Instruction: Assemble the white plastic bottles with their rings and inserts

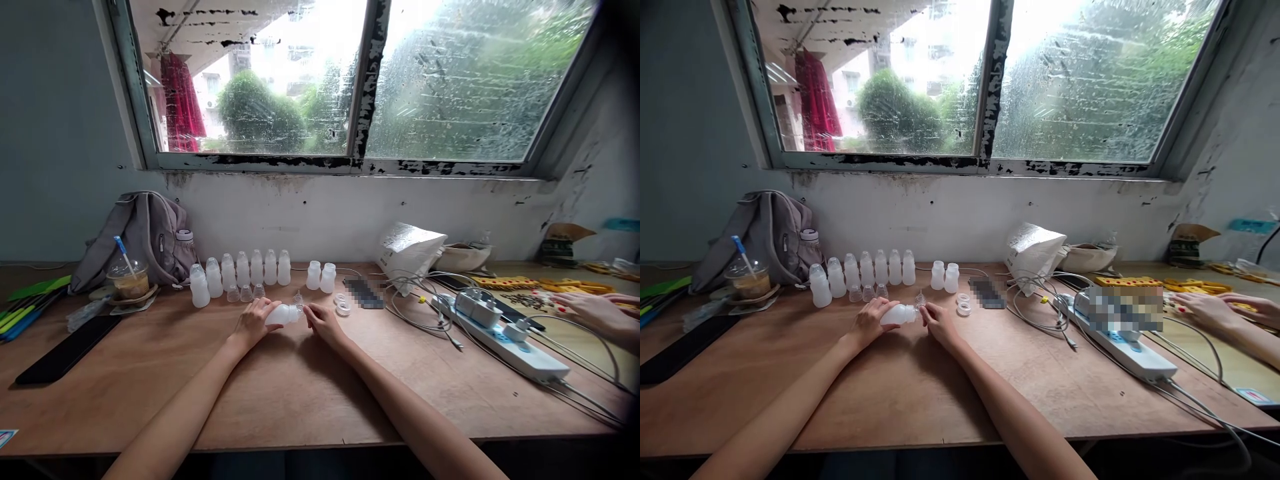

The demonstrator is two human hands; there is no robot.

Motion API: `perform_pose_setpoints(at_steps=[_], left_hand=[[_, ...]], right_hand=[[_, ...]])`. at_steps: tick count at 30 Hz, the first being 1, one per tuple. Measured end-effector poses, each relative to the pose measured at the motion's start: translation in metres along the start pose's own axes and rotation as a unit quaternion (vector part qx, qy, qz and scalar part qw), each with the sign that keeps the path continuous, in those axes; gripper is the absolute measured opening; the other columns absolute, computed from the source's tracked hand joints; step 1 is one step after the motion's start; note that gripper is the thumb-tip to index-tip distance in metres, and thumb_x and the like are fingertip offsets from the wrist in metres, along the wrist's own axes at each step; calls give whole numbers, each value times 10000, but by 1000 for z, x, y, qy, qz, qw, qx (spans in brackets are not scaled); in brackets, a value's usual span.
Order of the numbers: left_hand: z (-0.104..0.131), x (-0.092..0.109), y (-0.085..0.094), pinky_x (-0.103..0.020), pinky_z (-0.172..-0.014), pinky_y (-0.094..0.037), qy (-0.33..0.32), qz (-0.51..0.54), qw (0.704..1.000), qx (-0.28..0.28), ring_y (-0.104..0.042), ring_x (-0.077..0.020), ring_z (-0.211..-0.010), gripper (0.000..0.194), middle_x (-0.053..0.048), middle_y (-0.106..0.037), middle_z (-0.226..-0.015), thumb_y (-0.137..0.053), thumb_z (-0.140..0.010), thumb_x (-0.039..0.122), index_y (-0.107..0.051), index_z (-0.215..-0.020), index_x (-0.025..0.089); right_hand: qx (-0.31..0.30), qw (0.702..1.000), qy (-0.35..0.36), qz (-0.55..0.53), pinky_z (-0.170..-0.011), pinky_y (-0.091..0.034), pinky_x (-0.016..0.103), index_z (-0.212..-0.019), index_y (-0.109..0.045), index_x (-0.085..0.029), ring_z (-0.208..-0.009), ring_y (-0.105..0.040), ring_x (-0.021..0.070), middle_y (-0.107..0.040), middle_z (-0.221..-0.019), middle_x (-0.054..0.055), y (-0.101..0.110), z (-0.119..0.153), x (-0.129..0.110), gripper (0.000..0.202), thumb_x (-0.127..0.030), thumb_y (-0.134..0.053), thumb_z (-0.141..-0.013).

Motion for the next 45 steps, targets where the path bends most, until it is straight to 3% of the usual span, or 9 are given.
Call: perform_pose_setpoints(at_steps=[6,10,13,18,25,31,35,41,45], left_hand=[[0,-1,0,-312,-742,-421,0,12,1000,-1,-502,-196,-848,492,-35,-535,-944,-571,-683,493,-486,-1123,290],[0,0,1,-315,-757,-417,-2,10,1000,-7,-504,-196,-860,482,-39,-537,-952,-563,-694,489,-486,-1125,286],[0,4,3,-322,-763,-420,-16,19,1000,-2,-505,-205,-873,478,-49,-536,-962,-561,-698,482,-489,-1126,282],[-1,9,2,-327,-757,-424,-41,10,999,-6,-508,-211,-860,425,-48,-539,-959,-598,-700,376,-508,-1105,283],[1,17,10,-352,-793,-420,-79,4,997,-9,-503,-214,-878,465,-43,-533,-982,-628,-688,317,-481,-1129,294],[5,26,31,-353,-789,-430,-116,19,992,53,-509,-203,-868,390,-60,-548,-952,-548,-751,370,-493,-1119,254],[7,30,33,-344,-774,-442,-128,2,988,86,-518,-194,-851,360,-66,-548,-927,-513,-774,380,-504,-1099,224],[6,29,26,-355,-783,-438,-115,-12,991,67,-519,-212,-875,371,-77,-551,-948,-524,-768,370,-492,-1101,211],[2,19,21,-364,-796,-423,-57,41,996,50,-519,-240,-920,391,-95,-561,-992,-534,-754,387,-484,-1089,192]], right_hand=[[-24,999,-20,11,-373,-311,204,-532,-463,-177,-338,-399,79,-467,-435,-28,-3,-1,3,457,-516,-331,-807],[-34,999,-6,3,-445,-383,214,-896,-546,-184,-456,-478,86,-574,-697,1,-2,0,-6,357,-498,-460,-748],[-54,997,49,26,-589,-432,246,-1102,-468,-227,-674,-537,127,-576,-913,41,-6,3,-21,510,-437,-601,-656],[-58,983,113,133,-636,-386,260,-855,-563,-181,-697,-496,156,-566,-773,33,-12,8,-32,305,-403,-610,-651],[-96,993,25,70,-465,-225,204,-557,-458,-163,-496,-322,84,-373,-522,-41,-20,10,-24,342,-459,-511,-718],[-87,996,-2,-7,-452,-171,218,-487,-426,-153,-472,-263,68,-296,-484,-49,-22,12,-35,360,-430,-523,-695],[-78,996,-28,-43,-447,-191,221,-477,-453,-145,-457,-295,67,-326,-460,-45,-22,12,-32,348,-406,-512,-699],[-56,996,-43,-59,-437,-233,214,-503,-499,-138,-456,-352,72,-388,-467,-31,-20,11,-22,344,-412,-521,-710],[-23,996,-27,-78,-423,-290,202,-612,-523,-143,-462,-401,75,-460,-544,-15,-16,11,-26,369,-481,-470,-749]])
Point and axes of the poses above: each hand's wrist, its own z-axis away from the middle knuckle, its own y-axis out of the back of the hand, x = y × z, the point moved 10 cm from there along -z, towards the middle knuckle
